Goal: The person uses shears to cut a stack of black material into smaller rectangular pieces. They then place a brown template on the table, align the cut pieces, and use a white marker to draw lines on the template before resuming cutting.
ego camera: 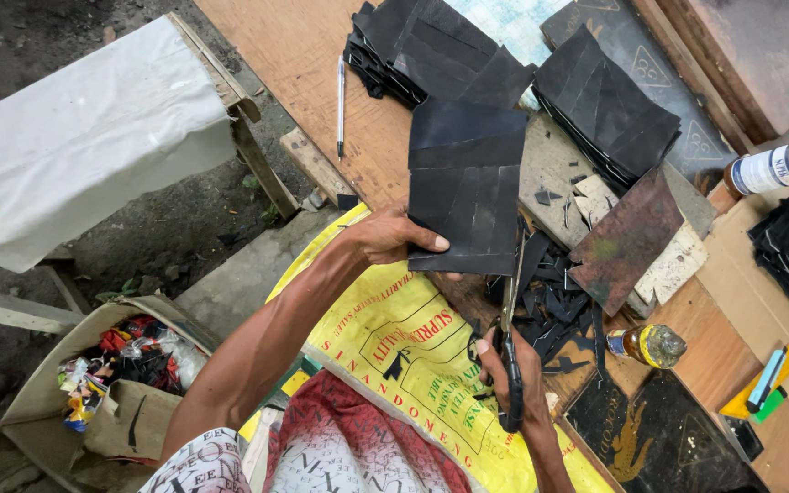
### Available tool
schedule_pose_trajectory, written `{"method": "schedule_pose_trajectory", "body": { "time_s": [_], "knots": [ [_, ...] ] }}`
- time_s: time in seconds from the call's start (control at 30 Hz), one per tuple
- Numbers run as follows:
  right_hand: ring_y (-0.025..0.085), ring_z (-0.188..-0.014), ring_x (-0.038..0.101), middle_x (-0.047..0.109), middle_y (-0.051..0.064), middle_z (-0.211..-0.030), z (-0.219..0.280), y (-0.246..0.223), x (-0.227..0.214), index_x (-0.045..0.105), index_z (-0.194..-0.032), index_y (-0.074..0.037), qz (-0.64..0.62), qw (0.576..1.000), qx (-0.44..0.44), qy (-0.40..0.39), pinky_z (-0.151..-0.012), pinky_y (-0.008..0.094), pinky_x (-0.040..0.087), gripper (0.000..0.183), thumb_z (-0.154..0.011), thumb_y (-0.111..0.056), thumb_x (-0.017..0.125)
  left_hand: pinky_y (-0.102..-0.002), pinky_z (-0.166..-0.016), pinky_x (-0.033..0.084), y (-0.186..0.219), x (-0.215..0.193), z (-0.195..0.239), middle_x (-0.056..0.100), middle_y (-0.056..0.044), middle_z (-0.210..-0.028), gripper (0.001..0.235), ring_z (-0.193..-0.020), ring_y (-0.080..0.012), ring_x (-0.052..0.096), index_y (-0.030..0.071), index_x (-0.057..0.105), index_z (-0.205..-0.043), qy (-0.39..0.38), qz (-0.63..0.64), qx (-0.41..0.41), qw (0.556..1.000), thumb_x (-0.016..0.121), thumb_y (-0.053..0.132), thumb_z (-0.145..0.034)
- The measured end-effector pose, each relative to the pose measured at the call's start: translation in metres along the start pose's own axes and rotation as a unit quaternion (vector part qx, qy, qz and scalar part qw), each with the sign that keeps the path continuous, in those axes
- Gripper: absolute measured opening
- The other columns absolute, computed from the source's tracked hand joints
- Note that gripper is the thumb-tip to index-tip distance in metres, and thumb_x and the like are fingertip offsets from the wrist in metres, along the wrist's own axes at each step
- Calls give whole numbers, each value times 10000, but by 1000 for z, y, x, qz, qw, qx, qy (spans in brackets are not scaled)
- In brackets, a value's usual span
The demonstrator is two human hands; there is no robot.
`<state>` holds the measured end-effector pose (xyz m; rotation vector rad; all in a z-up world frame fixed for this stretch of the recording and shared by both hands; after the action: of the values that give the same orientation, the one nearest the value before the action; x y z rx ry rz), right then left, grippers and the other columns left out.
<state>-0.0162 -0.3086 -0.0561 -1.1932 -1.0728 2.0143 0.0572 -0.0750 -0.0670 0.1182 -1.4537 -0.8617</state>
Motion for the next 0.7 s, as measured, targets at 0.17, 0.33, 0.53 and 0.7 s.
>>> {"method": "schedule_pose_trajectory", "body": {
  "time_s": [0.17,0.33,0.53,0.7],
  "knots": [
    [141,-501,603,561,47,-599,-1,4,-2,591,-878,-17,-3,1000,-5,10,-485,306,483,145,-885,-162,593,-558,-855,597,-5,-2,0,591,-358,-1264,470,-1061,-468,691,-132,479,-1308,15,9,-1,1000,623,-164,-862],
    [141,-486,598,559,53,-590,-1,4,-2,588,-848,-3,-25,999,-30,5,-464,311,477,120,-860,-122,580,-559,-838,601,-9,-7,0,590,-380,-1264,431,-1062,-490,690,-188,489,-1273,40,24,-22,999,625,-149,-866],
    [132,-470,594,562,44,-584,-1,9,-1,594,-843,-3,-28,1000,-4,10,-453,297,470,90,-851,-92,581,-548,-848,605,-10,-8,-1,588,-376,-1274,422,-1067,-478,684,-184,501,-1275,28,23,-20,999,628,-136,-876],
    [116,-462,586,559,35,-591,0,11,-1,601,-852,2,-41,999,7,13,-434,287,455,100,-872,-96,590,-528,-858,605,-12,-10,0,592,-400,-1268,428,-1050,-498,683,-200,498,-1283,24,16,-28,999,635,-130,-883]
  ]
}}
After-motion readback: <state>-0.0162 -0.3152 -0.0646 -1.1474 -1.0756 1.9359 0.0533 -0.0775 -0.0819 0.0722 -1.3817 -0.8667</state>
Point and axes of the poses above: each hand's wrist, its own z-axis away from the middle knuckle, its own x-axis out of the palm, y = z × x, the point moved 8 cm from there along -z, towards the middle knuckle
